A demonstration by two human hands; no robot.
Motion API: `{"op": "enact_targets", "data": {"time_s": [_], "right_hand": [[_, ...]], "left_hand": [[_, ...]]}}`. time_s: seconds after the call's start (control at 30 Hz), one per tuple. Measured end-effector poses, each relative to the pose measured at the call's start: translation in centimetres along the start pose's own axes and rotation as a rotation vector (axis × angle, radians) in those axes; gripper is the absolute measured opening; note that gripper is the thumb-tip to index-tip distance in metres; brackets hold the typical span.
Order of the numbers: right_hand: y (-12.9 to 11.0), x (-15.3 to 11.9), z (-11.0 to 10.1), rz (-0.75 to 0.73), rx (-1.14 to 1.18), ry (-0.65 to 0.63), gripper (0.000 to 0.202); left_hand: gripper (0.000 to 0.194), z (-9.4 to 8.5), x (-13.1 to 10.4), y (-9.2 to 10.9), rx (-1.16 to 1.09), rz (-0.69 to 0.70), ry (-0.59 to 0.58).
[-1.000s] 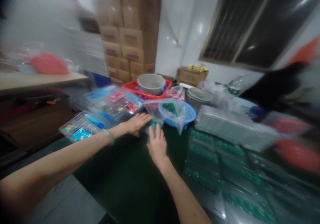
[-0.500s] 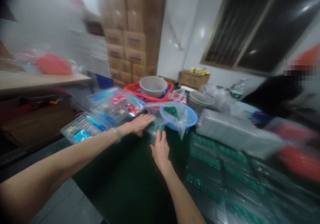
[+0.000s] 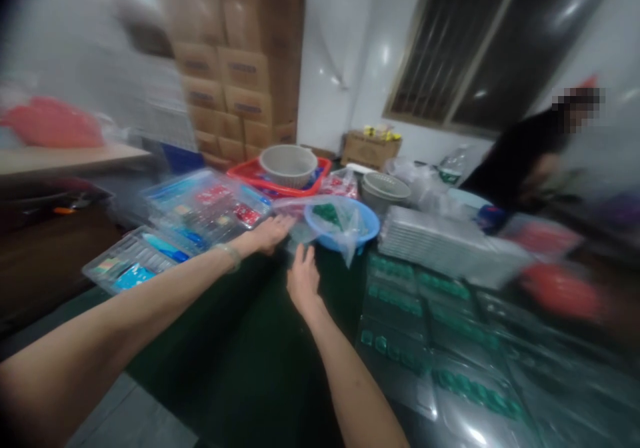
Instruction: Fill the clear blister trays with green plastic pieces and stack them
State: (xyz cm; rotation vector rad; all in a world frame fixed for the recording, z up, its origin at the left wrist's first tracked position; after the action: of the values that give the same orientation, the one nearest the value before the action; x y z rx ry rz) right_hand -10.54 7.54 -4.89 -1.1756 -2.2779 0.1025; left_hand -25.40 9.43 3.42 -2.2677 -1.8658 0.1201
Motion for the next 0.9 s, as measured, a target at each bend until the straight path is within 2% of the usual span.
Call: {"op": "enact_targets", "data": {"time_s": [0.1,0.23,0.37,0.43,0.5,0.6,0.67,0.73,0.8,0.9], "right_hand": [[0.2,-1.5,-1.5,-0.016,-0.007,-0.006,0.07],[0.0,-4.9,-4.4,-0.045,-0.013,0.007,0.068],[-0.4,-9.5,-7.5,-0.062,0.053,-0.006,0.059],[-0.3,-12.6,-9.1,-0.058,0.142,-0.006,0.054],[-0.1,-16.2,-11.1,-0.029,0.261,-0.022,0.05],[0.4,-22.3,-14.4,0.05,0.446,-0.116,0.045],[0.9,-26.5,-16.4,0.114,0.526,-0.22,0.039],[1.5,-30.6,-17.5,0.19,0.523,-0.302,0.033],[2.6,-34.1,-17.4,0.275,0.451,-0.349,0.028],[4.8,-37.3,-14.8,0.38,0.265,-0.463,0.025]], "left_hand": [[0.12,-0.3,-0.1,0.4,-0.003,-0.008,-0.01],[0.119,-0.8,-0.5,0.9,-0.002,-0.019,-0.004],[0.111,-2.0,-1.1,1.2,0.008,-0.026,0.016],[0.102,-2.6,-2.3,1.9,0.014,-0.031,0.025],[0.091,-3.0,-4.4,3.5,0.016,-0.018,0.054],[0.071,-3.2,-9.3,7.2,-0.024,0.097,0.19],[0.063,-2.5,-13.0,9.6,-0.097,0.158,0.224],[0.056,-1.2,-16.3,11.5,-0.206,0.145,0.248],[0.053,0.6,-18.7,13.0,-0.326,0.093,0.294],[0.049,3.2,-20.2,14.9,-0.443,0.032,0.373]]}}
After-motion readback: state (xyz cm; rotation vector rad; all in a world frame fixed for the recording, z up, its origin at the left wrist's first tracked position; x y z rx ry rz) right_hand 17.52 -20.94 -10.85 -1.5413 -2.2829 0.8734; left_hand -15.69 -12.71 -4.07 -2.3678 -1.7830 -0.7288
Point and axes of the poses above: each hand's wrist, its own x-axis towards the middle knuckle, its own z-axis out of the palm, y = z × x, the point moved 1 cm from there along x, towards the middle knuckle
